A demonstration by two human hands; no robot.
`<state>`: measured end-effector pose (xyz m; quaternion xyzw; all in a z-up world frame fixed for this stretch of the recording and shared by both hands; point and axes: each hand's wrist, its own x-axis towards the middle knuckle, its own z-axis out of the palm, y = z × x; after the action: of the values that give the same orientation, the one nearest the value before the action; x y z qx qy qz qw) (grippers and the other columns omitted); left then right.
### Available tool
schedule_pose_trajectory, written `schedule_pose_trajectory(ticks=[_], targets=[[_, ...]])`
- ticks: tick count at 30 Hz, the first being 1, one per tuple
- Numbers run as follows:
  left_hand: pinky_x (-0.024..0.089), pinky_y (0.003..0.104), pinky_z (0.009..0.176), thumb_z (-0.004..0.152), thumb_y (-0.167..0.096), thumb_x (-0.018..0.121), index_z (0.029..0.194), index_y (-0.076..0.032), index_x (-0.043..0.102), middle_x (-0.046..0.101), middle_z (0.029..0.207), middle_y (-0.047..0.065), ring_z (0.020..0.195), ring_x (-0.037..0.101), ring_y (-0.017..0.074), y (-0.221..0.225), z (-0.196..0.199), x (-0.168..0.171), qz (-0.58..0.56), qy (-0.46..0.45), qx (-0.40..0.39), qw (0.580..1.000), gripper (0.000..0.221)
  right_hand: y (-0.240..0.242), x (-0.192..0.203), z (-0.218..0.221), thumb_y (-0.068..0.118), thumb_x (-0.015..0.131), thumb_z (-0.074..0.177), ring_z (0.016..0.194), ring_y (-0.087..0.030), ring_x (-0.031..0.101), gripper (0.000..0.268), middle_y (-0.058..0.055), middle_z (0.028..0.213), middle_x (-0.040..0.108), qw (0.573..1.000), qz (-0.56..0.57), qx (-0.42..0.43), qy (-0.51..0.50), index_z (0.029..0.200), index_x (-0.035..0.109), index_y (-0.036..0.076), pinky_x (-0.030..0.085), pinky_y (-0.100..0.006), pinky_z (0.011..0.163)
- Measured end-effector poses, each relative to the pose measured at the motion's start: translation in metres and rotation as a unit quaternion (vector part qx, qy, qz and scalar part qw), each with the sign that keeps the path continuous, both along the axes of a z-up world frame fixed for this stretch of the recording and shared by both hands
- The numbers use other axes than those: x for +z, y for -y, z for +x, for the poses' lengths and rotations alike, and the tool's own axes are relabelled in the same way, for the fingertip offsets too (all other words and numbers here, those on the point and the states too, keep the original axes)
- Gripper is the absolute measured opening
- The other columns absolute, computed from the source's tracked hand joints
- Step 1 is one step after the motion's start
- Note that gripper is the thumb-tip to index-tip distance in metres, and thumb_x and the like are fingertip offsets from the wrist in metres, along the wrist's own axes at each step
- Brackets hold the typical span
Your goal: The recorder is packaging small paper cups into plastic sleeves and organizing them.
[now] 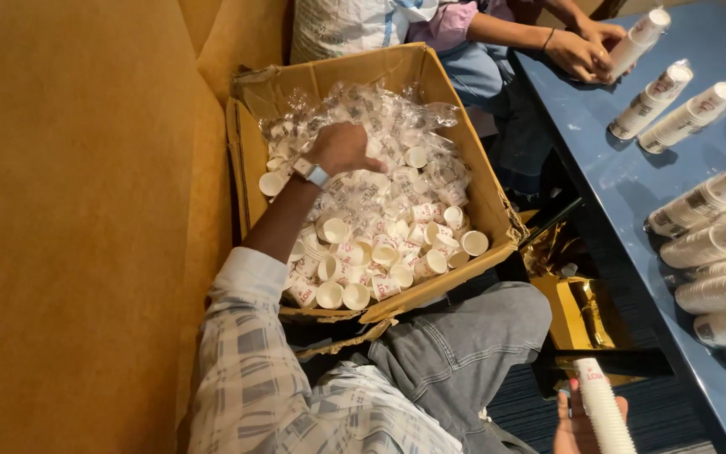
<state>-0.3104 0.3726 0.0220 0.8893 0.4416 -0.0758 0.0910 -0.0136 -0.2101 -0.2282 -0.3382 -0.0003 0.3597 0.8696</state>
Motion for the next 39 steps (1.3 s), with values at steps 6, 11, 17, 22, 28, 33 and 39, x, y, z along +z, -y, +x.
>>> schedule_pose_trajectory(ticks=[6,11,17,22,28,33,39], targets=[[0.056,0.038,0.063,0.072,-0.04,0.088,0.087,-0.009,0.066,0.067,0.08,0.008,0.073,0.067,0.0233,-0.009,0.031,-0.068,0.048,-0.041,-0.063,0.996,0.041,-0.007,0.005,0.0,0.043,0.056,0.12,0.127,-0.031,0.065,0.05,-0.021,0.147,0.062,0.999,0.041,0.006,0.0,0.145,0.057,0.0,0.055,-0.045,0.103],[0.055,0.037,0.059,0.077,-0.026,0.078,0.08,-0.01,0.067,0.065,0.075,0.005,0.067,0.063,0.0213,-0.037,0.022,-0.079,0.024,0.055,-0.022,0.998,0.02,-0.01,0.015,-0.006,0.041,0.059,0.119,0.125,-0.031,0.067,0.05,-0.023,0.143,0.063,1.0,0.003,-0.013,0.003,0.144,0.056,-0.003,0.057,-0.044,0.102],[0.046,0.037,0.052,0.088,-0.055,0.077,0.072,-0.009,0.061,0.055,0.064,0.002,0.056,0.054,0.0174,-0.007,0.029,-0.056,0.026,0.126,0.042,0.991,0.051,-0.009,0.006,0.0,0.04,0.057,0.121,0.127,-0.032,0.067,0.05,-0.025,0.144,0.061,1.0,-0.004,-0.006,0.008,0.142,0.054,-0.006,0.056,-0.045,0.103],[0.05,0.03,0.045,0.075,-0.026,0.081,0.072,-0.013,0.062,0.052,0.06,-0.004,0.051,0.051,0.0117,-0.042,0.046,-0.125,-0.01,0.084,0.025,0.996,0.023,-0.004,0.017,-0.009,0.04,0.054,0.122,0.127,-0.033,0.066,0.051,-0.024,0.147,0.061,1.0,0.016,0.002,-0.002,0.145,0.054,-0.005,0.054,-0.046,0.104],[0.045,0.035,0.053,0.087,-0.019,0.074,0.075,-0.011,0.061,0.057,0.065,-0.001,0.056,0.052,0.0138,-0.011,0.009,-0.016,-0.088,0.142,-0.042,0.985,0.019,-0.002,0.009,-0.009,0.038,0.048,0.126,0.134,-0.034,0.062,0.046,-0.025,0.148,0.057,0.998,0.067,0.02,0.01,0.144,0.05,-0.004,0.049,-0.049,0.11],[0.067,0.031,0.064,0.094,-0.024,0.068,0.078,-0.011,0.061,0.073,0.081,0.006,0.076,0.077,0.0132,-0.007,-0.019,0.022,-0.381,0.352,-0.03,0.855,0.022,-0.006,0.007,-0.016,0.039,0.047,0.122,0.134,-0.038,0.063,0.051,-0.029,0.143,0.057,0.989,0.126,0.046,-0.056,0.148,0.052,-0.005,0.051,-0.051,0.111],[0.068,0.036,0.073,0.09,-0.022,0.082,0.103,-0.007,0.053,0.065,0.107,0.015,0.091,0.076,0.0199,-0.045,-0.025,-0.019,-0.36,0.492,-0.04,0.791,0.034,-0.023,0.05,-0.059,0.04,0.058,0.116,0.133,-0.035,0.059,0.048,-0.028,0.152,0.052,0.994,-0.004,-0.036,0.102,0.147,0.057,0.004,0.053,-0.046,0.109]])
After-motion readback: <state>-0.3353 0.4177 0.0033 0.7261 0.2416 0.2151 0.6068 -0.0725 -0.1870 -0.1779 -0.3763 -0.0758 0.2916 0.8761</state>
